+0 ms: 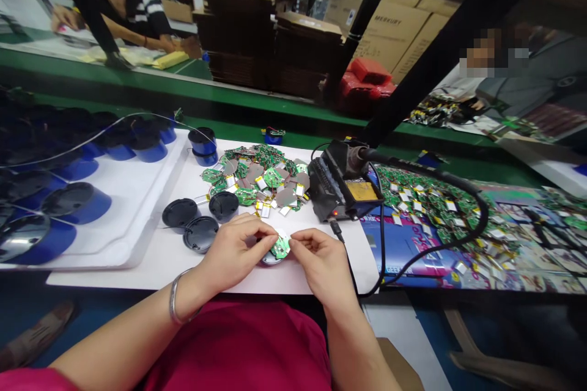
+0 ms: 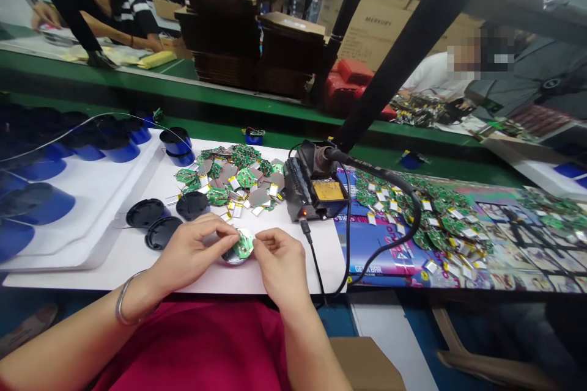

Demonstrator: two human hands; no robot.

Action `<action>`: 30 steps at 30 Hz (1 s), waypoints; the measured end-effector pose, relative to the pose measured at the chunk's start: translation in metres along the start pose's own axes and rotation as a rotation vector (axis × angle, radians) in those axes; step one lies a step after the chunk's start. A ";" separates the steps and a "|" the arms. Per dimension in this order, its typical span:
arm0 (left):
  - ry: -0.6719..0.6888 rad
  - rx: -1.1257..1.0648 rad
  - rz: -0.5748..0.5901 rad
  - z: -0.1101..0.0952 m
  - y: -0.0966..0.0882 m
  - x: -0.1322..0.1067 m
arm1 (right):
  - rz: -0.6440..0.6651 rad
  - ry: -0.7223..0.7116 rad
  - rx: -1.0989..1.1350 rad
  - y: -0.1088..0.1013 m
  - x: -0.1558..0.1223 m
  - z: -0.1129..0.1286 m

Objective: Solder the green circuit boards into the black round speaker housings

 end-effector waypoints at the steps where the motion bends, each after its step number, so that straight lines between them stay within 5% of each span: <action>1: 0.010 0.018 -0.003 -0.001 0.000 0.000 | 0.009 0.001 0.020 0.000 0.001 -0.001; 7: 0.159 0.126 0.106 -0.007 0.003 -0.004 | 0.082 0.001 0.072 -0.003 0.007 -0.001; 14: 0.088 0.148 0.157 -0.003 0.010 -0.005 | 0.085 -0.027 0.078 -0.008 0.006 0.000; 21: 0.094 0.130 0.151 -0.002 0.010 -0.004 | -0.541 -0.434 0.253 -0.069 0.026 0.065; 26: 0.078 0.099 0.134 0.000 0.012 -0.005 | -0.556 -0.481 0.058 -0.092 0.063 0.105; 30: 0.059 0.062 0.120 0.002 0.015 -0.006 | -0.643 -0.444 -0.111 -0.085 0.042 0.114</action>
Point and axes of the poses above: each hand's wrist, its own x-axis towards the middle knuckle, its own y-axis out of the palm, z = x × y, the point moved 3 cm from there along x, towards the middle knuckle, and after that the axes turned 6 degrees about z, right-handed, at the moved point
